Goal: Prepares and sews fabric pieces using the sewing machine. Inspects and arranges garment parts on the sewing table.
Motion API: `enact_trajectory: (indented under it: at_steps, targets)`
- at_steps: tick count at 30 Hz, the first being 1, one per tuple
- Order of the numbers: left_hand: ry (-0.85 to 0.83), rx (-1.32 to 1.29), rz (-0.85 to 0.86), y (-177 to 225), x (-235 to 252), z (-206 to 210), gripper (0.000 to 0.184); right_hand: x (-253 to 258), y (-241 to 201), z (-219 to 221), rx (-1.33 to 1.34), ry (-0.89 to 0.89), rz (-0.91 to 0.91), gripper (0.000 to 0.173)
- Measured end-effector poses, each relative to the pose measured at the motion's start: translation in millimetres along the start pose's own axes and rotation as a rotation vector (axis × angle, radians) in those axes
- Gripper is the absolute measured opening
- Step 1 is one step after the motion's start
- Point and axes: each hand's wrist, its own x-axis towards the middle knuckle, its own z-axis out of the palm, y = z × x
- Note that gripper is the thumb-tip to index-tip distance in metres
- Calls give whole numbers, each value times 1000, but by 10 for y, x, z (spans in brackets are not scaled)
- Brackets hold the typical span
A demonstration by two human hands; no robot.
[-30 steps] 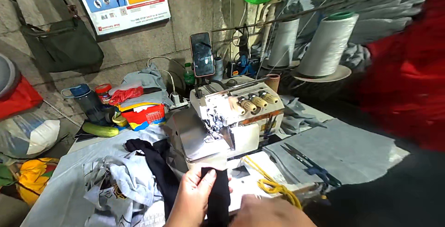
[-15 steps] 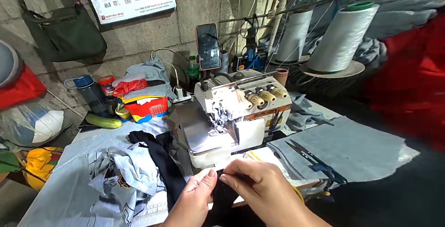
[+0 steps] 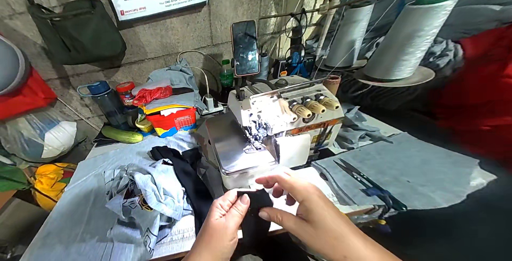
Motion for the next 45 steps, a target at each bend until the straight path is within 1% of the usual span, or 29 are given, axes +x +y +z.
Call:
enact_trajectory:
  at_steps: [3,6,8,11,12,15,16,17,18,19,21,23,25,27,29,31,33,35,37,40,43,44,45]
  targets:
    - [27,24,43,-29,20,-9,25,-11,14,-55,51,-91,31,49]
    - [14,74,90,-57,44,3,23,31,25,-60,60,-100,26,49]
    - [4,122,140,-87,71,9,20,72,35,-69,81,-107,31,43]
    - [8,168,190,-116,120,21,15,100,32,-86,118,-106,53,26]
    - [16,181,195,-125,144,27,14,101,44,-81,111,-94,45,23]
    - [9,273,174,-99,254,40,13,90,142,-49,63,-16,1,22]
    - [-9,350,157,-53,313,37,14,95,186,-47,59,18,4,23]
    - [-24,469,149,6,389,22,20,110,229,-52,74,59,31,23]
    - [-11,639,161,64,482,8,29,137,268,-63,111,104,91,20]
    - [26,834,207,112,584,0,35,167,301,-78,178,141,183,15]
    - [105,1164,306,175,808,-5,34,230,346,-102,364,182,390,2]
    - [148,1377,331,253,973,26,29,290,365,-68,483,226,543,5]
    - [158,1514,336,286,1094,30,27,351,366,-11,511,241,658,12]
    - [137,1554,284,299,1171,3,27,415,347,32,496,235,723,17]
    - [162,1554,298,271,1224,-42,27,457,352,81,448,249,702,18]
    - [184,1563,254,287,1253,-47,29,504,356,106,367,258,684,19]
    - [181,1589,164,331,1280,-22,31,575,339,99,318,260,694,19]
    - [183,1599,158,336,1295,-22,30,642,327,77,298,233,737,15]
    - [202,1592,220,301,1295,-46,28,666,339,62,284,212,744,12]
    - [249,1525,458,184,1286,-124,24,627,363,82,286,239,704,12]
    - [234,1475,664,92,1243,-144,21,595,390,99,291,255,675,15]
    - [219,1481,705,67,1221,-133,19,590,394,98,281,253,666,16]
    - [198,1499,704,50,1196,-120,20,586,396,96,269,249,659,17]
